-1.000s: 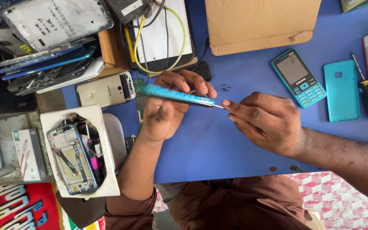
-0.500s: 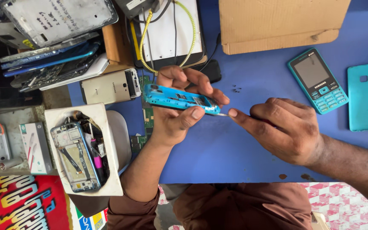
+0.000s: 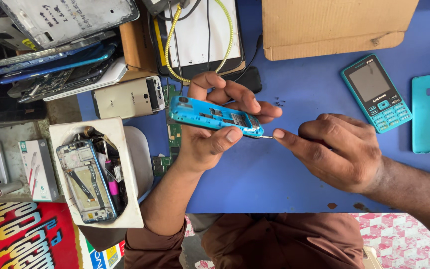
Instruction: The person disassembles a teal feature phone using a screwdriver, removes the back cover and keypad, and manipulates internal components. The person then reassembles the phone by reattaching the keypad and back cover.
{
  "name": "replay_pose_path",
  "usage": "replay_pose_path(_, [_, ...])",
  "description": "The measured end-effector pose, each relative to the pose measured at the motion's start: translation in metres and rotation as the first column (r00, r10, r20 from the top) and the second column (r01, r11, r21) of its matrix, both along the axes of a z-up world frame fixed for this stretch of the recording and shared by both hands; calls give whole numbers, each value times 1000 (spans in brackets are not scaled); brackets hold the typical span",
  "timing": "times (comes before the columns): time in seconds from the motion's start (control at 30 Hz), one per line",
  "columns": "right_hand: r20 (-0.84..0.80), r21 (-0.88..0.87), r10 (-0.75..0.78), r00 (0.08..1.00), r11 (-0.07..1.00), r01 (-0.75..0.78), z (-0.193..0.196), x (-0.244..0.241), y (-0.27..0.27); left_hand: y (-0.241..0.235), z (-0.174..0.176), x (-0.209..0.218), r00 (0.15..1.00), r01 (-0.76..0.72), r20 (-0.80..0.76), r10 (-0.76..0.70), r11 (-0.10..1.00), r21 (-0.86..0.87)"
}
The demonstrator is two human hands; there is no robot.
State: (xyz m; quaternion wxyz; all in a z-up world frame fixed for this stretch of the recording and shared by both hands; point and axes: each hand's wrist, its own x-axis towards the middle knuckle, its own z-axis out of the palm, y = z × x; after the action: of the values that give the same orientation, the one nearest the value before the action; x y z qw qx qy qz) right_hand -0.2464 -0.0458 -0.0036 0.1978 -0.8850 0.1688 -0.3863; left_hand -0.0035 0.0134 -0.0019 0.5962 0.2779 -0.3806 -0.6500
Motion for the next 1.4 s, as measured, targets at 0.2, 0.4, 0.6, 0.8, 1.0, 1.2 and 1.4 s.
replay_pose_path(0.2, [65,246,-17,998,969,0,-1,2,8,2,0,-3,1000,-14,22,15,999,-40])
replay_pose_path(0.4, [103,271,21,994,961,-48,-2,2,8,1,-4,-5,998,29,-57,-31,999,-19])
replay_pose_path(0.6, [36,128,-69,997,990,64,-3,0,10,-1,-8,-9,999,-20,-49,17,998,-58])
replay_pose_path(0.8, [-11,41,-58,998,997,59,0,-4,3,4,-7,-10,992,-108,65,112,993,-55])
replay_pose_path(1.0, [-84,-117,-88,993,990,78,4,-3,-3,7,-8,-11,974,-160,157,165,986,-39])
replay_pose_path(1.2, [-135,-258,-127,983,962,89,8,-2,-4,11,-8,-13,965,-204,167,203,979,-13])
replay_pose_path(1.4, [-147,-272,-170,974,954,125,11,2,-4,12,-1,-13,931,-238,285,229,971,-3])
